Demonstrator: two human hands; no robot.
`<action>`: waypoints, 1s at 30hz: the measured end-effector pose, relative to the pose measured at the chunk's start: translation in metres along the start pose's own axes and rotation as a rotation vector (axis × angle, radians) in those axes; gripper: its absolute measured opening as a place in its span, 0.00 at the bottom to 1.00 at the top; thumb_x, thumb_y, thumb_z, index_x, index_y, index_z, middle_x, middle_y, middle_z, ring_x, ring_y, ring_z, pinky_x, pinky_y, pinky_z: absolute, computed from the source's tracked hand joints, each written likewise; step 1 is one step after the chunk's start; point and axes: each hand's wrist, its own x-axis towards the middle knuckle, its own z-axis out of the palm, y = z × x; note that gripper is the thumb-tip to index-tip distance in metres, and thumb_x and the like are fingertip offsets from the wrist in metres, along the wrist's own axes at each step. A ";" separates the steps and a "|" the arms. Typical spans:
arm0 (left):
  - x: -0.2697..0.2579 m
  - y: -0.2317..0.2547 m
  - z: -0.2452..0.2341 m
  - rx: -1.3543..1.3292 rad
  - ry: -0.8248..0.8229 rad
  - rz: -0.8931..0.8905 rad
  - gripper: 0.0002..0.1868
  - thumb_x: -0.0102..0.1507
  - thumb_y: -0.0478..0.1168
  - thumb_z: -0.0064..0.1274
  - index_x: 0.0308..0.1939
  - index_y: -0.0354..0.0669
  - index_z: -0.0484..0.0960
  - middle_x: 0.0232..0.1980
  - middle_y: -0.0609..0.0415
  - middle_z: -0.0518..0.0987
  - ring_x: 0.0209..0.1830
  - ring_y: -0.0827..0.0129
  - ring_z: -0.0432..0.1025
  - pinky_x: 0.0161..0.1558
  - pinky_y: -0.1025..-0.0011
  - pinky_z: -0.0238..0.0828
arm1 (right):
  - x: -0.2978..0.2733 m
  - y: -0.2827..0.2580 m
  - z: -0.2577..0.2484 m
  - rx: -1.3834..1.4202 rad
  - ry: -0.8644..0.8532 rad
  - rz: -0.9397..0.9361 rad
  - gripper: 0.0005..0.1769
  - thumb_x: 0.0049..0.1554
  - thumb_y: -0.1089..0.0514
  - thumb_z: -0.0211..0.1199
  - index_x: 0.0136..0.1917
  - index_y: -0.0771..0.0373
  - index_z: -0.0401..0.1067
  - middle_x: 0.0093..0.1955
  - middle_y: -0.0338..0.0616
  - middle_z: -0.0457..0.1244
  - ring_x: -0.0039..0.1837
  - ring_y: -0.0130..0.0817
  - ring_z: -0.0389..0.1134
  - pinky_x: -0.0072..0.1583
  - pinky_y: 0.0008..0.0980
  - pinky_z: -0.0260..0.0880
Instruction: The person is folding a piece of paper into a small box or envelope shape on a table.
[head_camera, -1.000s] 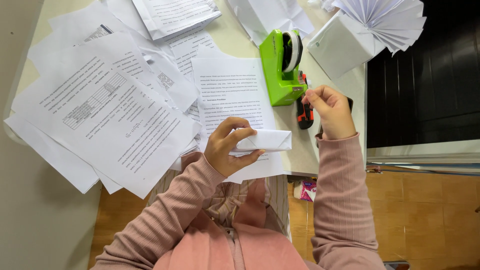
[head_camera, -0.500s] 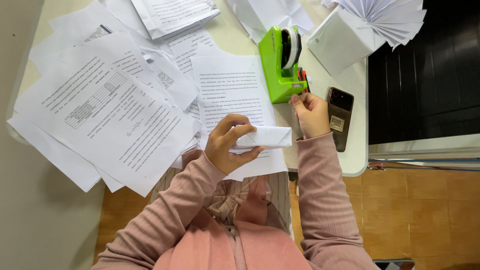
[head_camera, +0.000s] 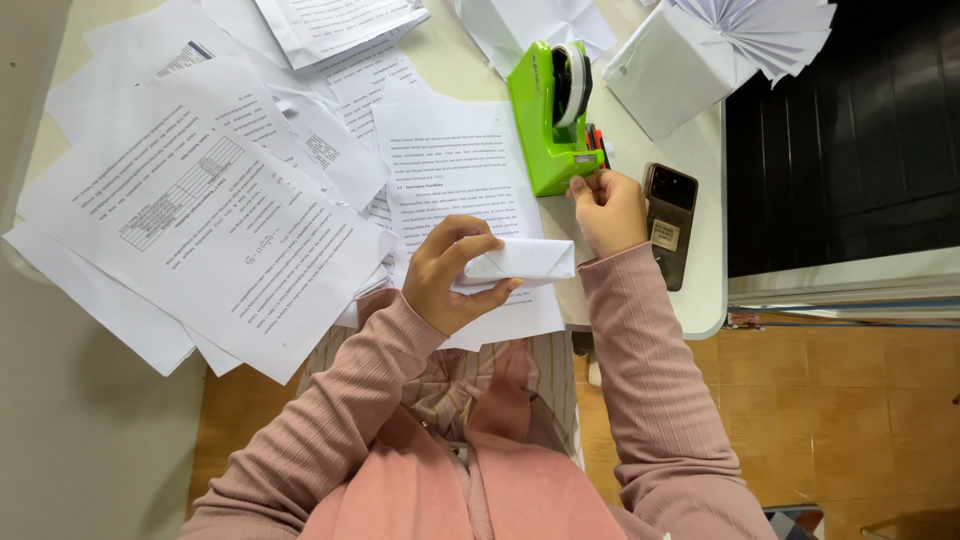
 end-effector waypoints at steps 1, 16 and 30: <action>0.000 0.000 0.000 0.001 0.000 0.002 0.22 0.53 0.37 0.73 0.49 0.48 0.81 0.43 0.49 0.77 0.38 0.59 0.76 0.41 0.62 0.82 | 0.000 -0.001 -0.001 0.001 0.001 -0.001 0.12 0.63 0.49 0.63 0.38 0.48 0.80 0.23 0.28 0.62 0.32 0.28 0.65 0.45 0.28 0.69; 0.001 0.003 0.000 -0.009 0.012 0.001 0.21 0.53 0.36 0.72 0.48 0.48 0.81 0.41 0.50 0.77 0.36 0.61 0.76 0.39 0.64 0.82 | -0.006 -0.032 -0.011 -0.260 0.021 0.039 0.12 0.61 0.46 0.62 0.38 0.49 0.78 0.26 0.28 0.64 0.43 0.37 0.71 0.61 0.31 0.57; 0.001 0.002 -0.002 -0.012 -0.023 0.021 0.22 0.54 0.36 0.72 0.48 0.45 0.79 0.43 0.50 0.76 0.39 0.58 0.77 0.43 0.61 0.82 | -0.010 -0.058 -0.014 -0.531 -0.116 0.160 0.13 0.56 0.48 0.55 0.46 0.48 0.81 0.44 0.36 0.73 0.59 0.44 0.72 0.65 0.39 0.53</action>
